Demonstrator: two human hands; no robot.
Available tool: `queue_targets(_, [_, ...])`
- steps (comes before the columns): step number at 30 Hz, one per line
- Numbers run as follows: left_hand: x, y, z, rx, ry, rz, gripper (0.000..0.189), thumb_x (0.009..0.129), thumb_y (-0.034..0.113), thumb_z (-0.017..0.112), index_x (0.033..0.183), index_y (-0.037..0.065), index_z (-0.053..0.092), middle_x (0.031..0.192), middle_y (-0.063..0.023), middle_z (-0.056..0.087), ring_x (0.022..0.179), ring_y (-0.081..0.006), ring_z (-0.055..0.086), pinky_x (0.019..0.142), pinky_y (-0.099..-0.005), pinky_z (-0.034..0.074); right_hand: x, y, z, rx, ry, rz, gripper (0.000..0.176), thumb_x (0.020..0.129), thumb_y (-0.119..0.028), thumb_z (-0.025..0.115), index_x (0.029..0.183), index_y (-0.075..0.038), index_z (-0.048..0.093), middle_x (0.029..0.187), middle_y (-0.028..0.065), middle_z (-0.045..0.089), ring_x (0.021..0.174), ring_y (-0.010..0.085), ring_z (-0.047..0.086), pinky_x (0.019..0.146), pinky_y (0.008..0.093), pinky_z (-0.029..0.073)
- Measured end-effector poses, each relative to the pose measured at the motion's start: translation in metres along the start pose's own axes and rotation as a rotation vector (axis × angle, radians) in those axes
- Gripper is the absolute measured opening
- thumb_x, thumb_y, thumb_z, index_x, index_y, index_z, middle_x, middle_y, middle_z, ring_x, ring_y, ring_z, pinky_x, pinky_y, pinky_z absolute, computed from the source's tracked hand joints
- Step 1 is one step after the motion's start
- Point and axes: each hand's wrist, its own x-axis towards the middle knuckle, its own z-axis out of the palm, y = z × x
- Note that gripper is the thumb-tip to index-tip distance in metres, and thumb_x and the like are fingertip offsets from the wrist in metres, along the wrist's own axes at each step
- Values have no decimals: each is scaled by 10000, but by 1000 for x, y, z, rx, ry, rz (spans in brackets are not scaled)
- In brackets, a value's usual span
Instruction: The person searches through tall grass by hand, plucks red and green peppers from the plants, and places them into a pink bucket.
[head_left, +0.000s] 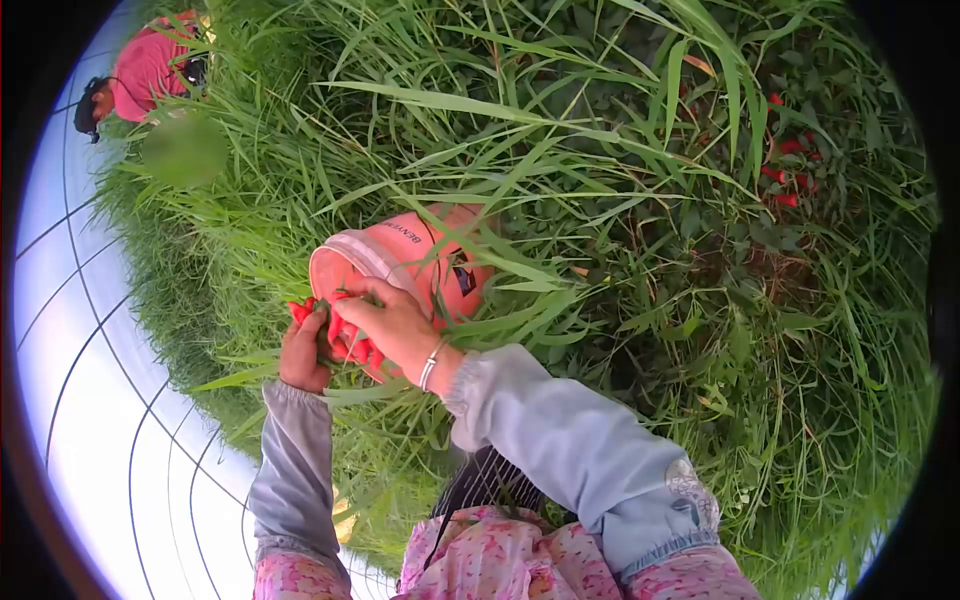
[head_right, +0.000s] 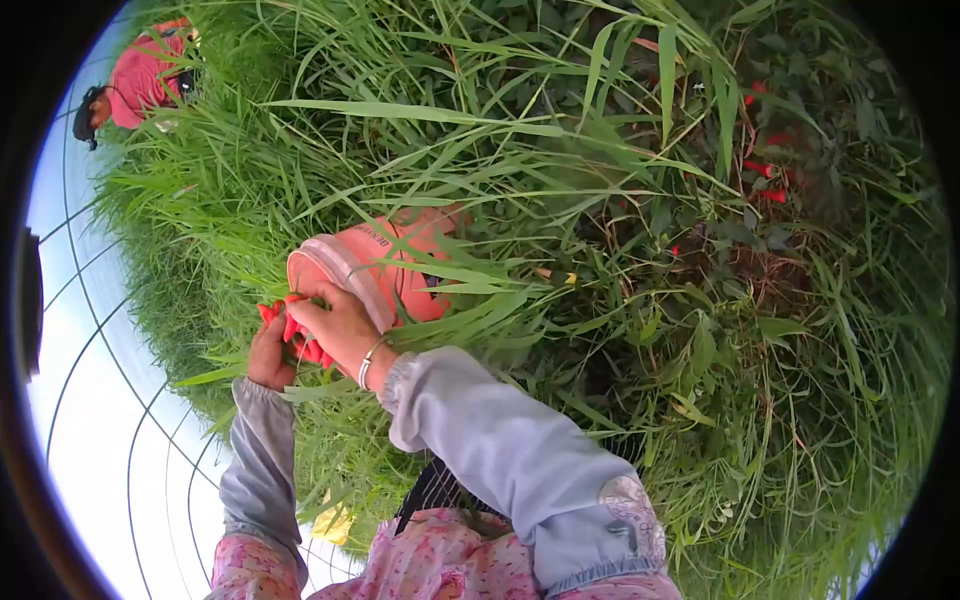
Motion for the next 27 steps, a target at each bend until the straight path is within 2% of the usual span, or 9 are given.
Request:
queue_targets(3, [70, -80, -69, 44, -159, -188, 310, 891, 233, 539, 1133, 44, 495, 897, -36, 617, 762, -144, 606, 652, -280, 505, 64, 68, 11, -818, 157, -178, 585, 739, -324, 640, 1217, -47, 447, 1220, 246, 469, 1088, 353, 489, 891, 473, 411])
queue_targets(6, [90, -122, -58, 140, 30, -294, 289, 894, 228, 536, 1116, 45, 509, 890, -35, 615, 766, -139, 599, 657, -271, 494, 53, 82, 38, -1078, 566, -159, 535, 764, -301, 609, 1196, -23, 459, 1248, 188, 473, 1199, 303, 401, 966, 400, 352])
queue_targets(10, [74, -90, -28, 346, 235, -144, 262, 898, 222, 532, 1093, 46, 527, 880, -32, 612, 772, -132, 589, 665, -259, 479, 44, 33, -5, -905, -104, -127, 408, 790, -264, 587, 1107, -13, 536, 1105, 167, 579, 1009, 256, 565, 840, 377, 453])
queue_targets(12, [63, -62, -9, 413, 181, 22, 250, 900, 218, 530, 1081, 47, 537, 875, -31, 611, 775, -129, 584, 668, -253, 472, 23, -8, -42, -680, -158, -97, 340, 794, -251, 594, 1037, -13, 574, 974, 126, 625, 853, 205, 614, 717, 338, 488])
queue_targets(14, [54, -34, 18, 466, -3, 253, 215, 906, 212, 522, 1039, 47, 558, 906, -33, 608, 783, -129, 573, 683, -251, 461, -26, -83, -84, -487, -128, -38, 263, 831, -250, 595, 939, -10, 608, 770, 48, 647, 644, 125, 627, 547, 260, 498])
queue_targets(22, [-74, 36, 239, 763, -778, 967, 129, 869, 75, 534, 944, -2, 607, 874, -83, 619, 817, -173, 587, 731, -281, 467, -174, -169, -352, -413, 707, -23, 256, 876, -311, 561, 880, -60, 612, 790, 53, 651, 651, 142, 622, 611, 256, 507])
queue_targets(23, [-90, 31, 269, 867, -933, 1051, 118, 846, 52, 551, 933, 3, 613, 888, -100, 628, 829, -201, 603, 743, -296, 474, -191, -143, -392, -541, 751, -224, 324, 869, -316, 544, 968, -12, 598, 900, 115, 653, 734, 225, 644, 657, 308, 524])
queue_targets(25, [-106, -9, 317, 1011, -1181, 1070, 140, 816, 41, 558, 934, -6, 616, 926, -140, 621, 875, -260, 607, 778, -330, 471, -200, -118, -457, -1192, 844, 180, 369, 841, -244, 564, 1146, -37, 537, 1033, 160, 625, 908, 323, 614, 796, 384, 498])
queue_targets(27, [-109, -68, 356, 1099, -1425, 1106, 189, 794, 40, 565, 972, 8, 617, 1004, -152, 612, 930, -300, 606, 797, -360, 485, -233, -107, -431, -1569, 801, 258, 375, 844, -197, 566, 1190, -63, 514, 1076, 167, 609, 976, 341, 588, 858, 401, 467])
